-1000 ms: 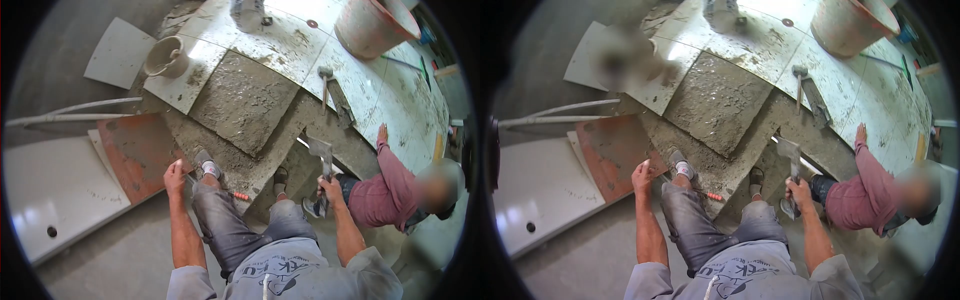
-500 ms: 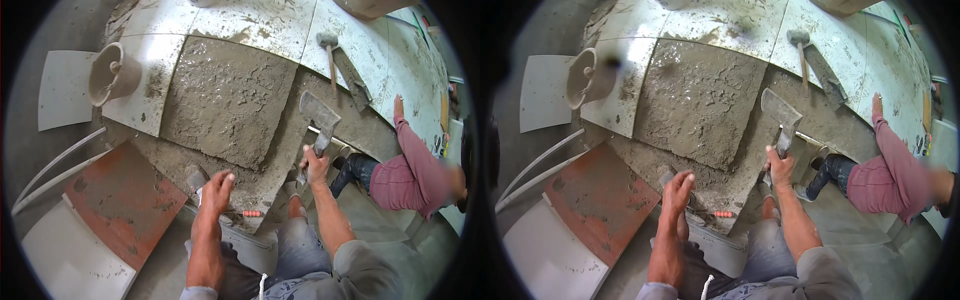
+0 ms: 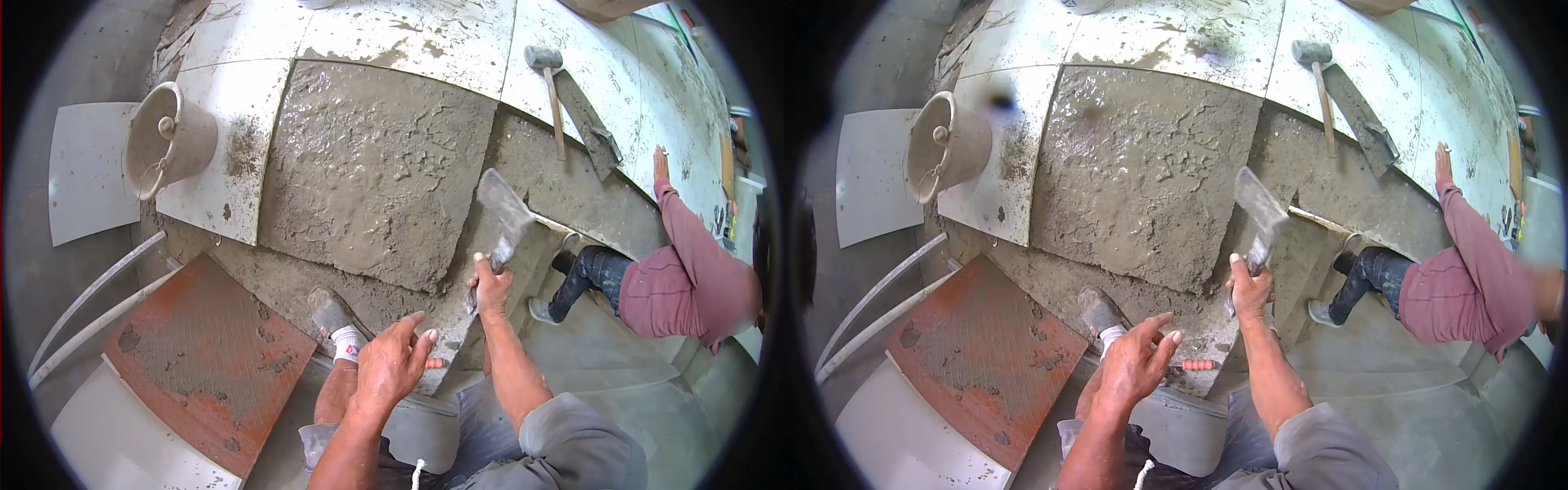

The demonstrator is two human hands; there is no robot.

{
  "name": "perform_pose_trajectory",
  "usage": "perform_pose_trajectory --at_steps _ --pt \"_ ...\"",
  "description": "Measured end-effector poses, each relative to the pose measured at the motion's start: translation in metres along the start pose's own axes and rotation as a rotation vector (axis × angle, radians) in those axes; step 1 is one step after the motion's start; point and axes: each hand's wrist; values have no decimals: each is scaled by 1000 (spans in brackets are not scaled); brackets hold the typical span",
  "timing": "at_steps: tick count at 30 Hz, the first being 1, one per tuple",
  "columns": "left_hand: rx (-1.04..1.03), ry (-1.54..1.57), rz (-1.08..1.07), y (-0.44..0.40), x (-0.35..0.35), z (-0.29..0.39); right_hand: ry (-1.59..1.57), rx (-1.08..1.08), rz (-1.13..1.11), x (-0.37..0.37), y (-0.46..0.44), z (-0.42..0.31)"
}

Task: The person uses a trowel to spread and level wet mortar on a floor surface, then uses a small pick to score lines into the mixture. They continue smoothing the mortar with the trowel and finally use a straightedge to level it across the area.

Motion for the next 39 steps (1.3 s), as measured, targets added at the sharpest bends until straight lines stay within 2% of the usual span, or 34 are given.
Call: perform_pose_trajectory --at_steps 1,3,4,7,9,11,12,15,16,17,19,21,26,28,29,31,34,37,39 --pt "-4 -9 -7 0 -1 0 -7 -3 8 2 -2 15" --pt "-40 -34 -28 0 -3 2 196 12 -11 5 -8 58" --pt "-54 -67 -14 0 -8 1 573 16 -46 3 -9 68" --pt "-65 -77 -56 -5 -11 1 633 -3 -158 10 -17 63" --pt "-30 -76 -69 -4 -6 0 649 23 -123 18 -6 45" --pt "-1 -76 -62 -8 -4 2 296 -58 -33 11 5 8" --pt "-3 -72 -42 -7 -4 2 79 -6 -22 2 16 -9" --pt "-29 -69 -13 -4 -8 1 -40 55 -32 -7 22 11" --pt "-61 -67 -6 -4 -11 1 159 -39 -70 2 16 38" --pt "-64 -69 -5 -4 -14 2 156 -37 -69 5 11 59" --pt "-111 -100 -8 -6 -17 3 843 8 -102 5 2 83" --pt "-100 -110 -6 -13 -14 -1 754 -65 -154 -3 8 41" --pt "1 -62 -19 -8 -5 -2 355 22 -128 -2 29 -10" --pt "-11 -79 -11 -6 -9 -3 185 -2 -84 -4 26 8" --pt "-29 -93 -5 -7 -11 -2 180 2 -86 -2 17 35" --pt "-47 -92 2 -5 -16 0 837 -230 -154 5 6 75" --pt "-89 -86 26 -16 -10 3 753 -134 -177 -2 6 47" --pt "-15 -55 -22 -13 -2 5 721 -52 -184 -3 16 12" --pt "12 -59 -26 -9 1 2 256 18 -102 -22 37 -24"
Point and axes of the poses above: each hand's wrist, its own y-axis away from the middle knuckle, its own x-axis out of the back of the hand, z = x × y, and after that the axes turned 11 degrees about -y, right-handed
